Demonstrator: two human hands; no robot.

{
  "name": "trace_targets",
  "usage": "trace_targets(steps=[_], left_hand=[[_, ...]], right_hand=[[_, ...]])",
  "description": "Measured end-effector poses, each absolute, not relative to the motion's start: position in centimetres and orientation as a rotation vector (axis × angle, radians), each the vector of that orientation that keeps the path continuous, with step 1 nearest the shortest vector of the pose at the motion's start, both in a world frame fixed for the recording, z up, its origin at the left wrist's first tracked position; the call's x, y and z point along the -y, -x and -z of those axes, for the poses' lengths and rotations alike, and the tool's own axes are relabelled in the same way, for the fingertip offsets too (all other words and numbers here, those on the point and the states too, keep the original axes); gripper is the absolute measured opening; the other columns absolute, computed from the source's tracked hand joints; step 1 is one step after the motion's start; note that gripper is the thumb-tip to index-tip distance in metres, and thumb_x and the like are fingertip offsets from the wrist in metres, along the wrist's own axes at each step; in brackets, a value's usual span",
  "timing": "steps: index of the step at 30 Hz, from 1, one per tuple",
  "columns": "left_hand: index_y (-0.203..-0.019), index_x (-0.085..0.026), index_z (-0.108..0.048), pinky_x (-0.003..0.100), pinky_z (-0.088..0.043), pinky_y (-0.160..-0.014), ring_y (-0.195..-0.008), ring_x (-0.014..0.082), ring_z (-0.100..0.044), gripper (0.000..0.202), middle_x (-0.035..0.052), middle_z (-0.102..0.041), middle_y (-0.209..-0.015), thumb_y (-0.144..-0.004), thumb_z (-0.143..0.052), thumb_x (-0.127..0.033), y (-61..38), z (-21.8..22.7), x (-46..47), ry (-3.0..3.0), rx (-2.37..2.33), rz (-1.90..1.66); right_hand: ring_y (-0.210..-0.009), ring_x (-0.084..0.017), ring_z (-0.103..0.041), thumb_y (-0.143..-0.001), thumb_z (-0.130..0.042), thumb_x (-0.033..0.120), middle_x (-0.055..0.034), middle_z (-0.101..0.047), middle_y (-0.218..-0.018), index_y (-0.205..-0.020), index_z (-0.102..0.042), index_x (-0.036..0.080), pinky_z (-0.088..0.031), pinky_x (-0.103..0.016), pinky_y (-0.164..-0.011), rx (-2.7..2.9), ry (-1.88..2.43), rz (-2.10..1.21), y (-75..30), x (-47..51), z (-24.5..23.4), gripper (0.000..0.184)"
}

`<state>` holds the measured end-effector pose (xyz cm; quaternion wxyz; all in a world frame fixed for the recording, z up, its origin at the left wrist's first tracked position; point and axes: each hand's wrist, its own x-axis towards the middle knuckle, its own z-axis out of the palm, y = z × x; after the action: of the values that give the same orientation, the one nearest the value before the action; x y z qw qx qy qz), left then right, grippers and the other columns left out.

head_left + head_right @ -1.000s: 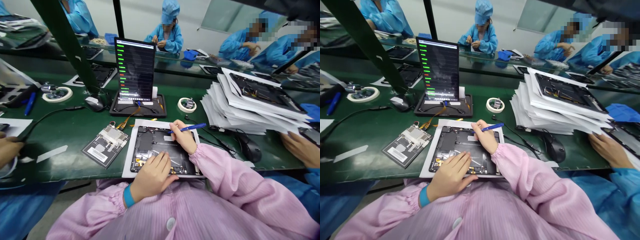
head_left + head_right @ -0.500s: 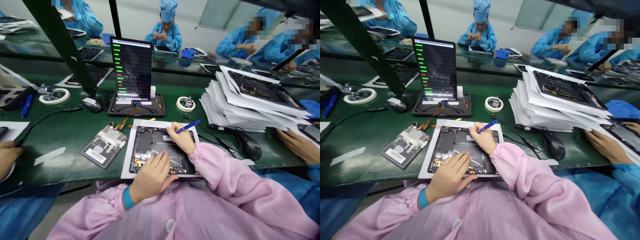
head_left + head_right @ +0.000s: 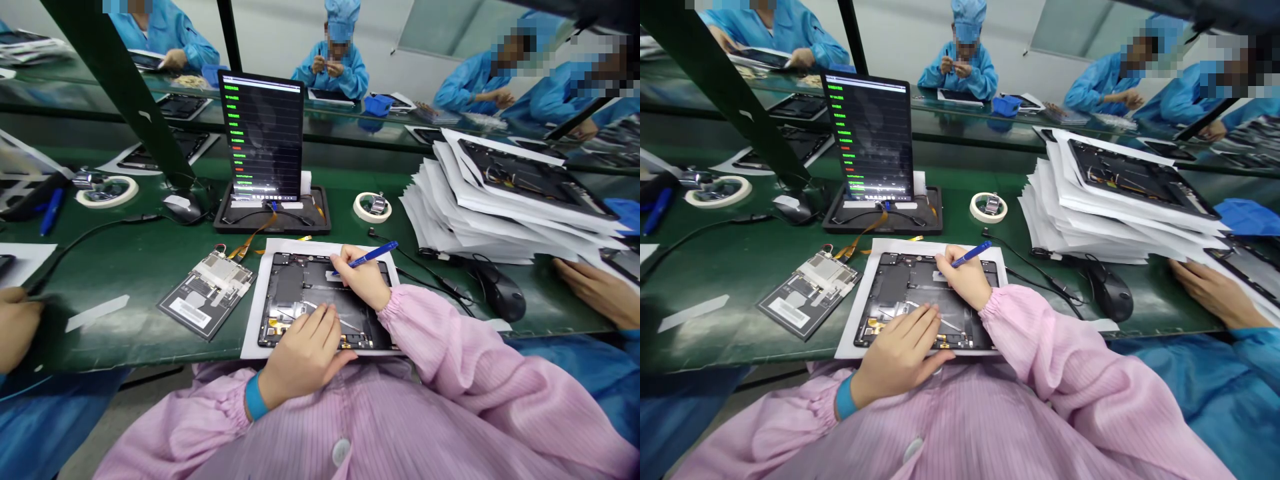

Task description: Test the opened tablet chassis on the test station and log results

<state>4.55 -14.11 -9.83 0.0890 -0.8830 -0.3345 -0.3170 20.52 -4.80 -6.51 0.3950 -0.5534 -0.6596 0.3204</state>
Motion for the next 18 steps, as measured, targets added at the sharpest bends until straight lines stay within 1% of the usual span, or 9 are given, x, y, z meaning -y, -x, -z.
trace_targets(steps=[8, 15, 18], left_hand=[[-0.106, -0.005, -0.065, 0.037, -0.046, -0.083, -0.106, 0.0275, -0.062, 0.047, 0.0146, -0.069, -0.111, -0.092, -0.047, -0.047, -4.53, 9.81, 14.23, 2.617, 0.986, 0.950], [-0.106, -0.005, -0.065, 0.037, -0.046, -0.083, -0.107, 0.0275, -0.061, 0.047, 0.0148, -0.069, -0.112, -0.092, -0.048, -0.047, -4.57, 9.92, 14.22, 2.615, 0.988, 0.950], [-0.106, -0.005, -0.065, 0.036, -0.046, -0.084, -0.107, 0.0274, -0.061, 0.047, 0.0150, -0.069, -0.112, -0.091, -0.048, -0.047, -4.56, 9.96, 14.23, 2.614, 0.989, 0.949]], right_hand=[[-0.042, -0.008, -0.039, -0.087, -0.054, 0.030, 0.0079, -0.042, -0.041, -0.057, -0.038, 0.021, -0.036, -0.023, -0.053, 1.685, 1.384, -0.811, -20.55, 4.79, 6.75, 0.035], [-0.042, -0.009, -0.040, -0.087, -0.055, 0.034, 0.0076, -0.044, -0.042, -0.058, -0.039, 0.021, -0.036, -0.023, -0.052, 1.705, 1.376, -0.845, -20.47, 4.83, 6.80, 0.035], [-0.042, -0.009, -0.040, -0.088, -0.053, 0.033, 0.0074, -0.044, -0.042, -0.059, -0.039, 0.021, -0.036, -0.023, -0.052, 1.719, 1.375, -0.848, -20.47, 4.82, 6.84, 0.034]])
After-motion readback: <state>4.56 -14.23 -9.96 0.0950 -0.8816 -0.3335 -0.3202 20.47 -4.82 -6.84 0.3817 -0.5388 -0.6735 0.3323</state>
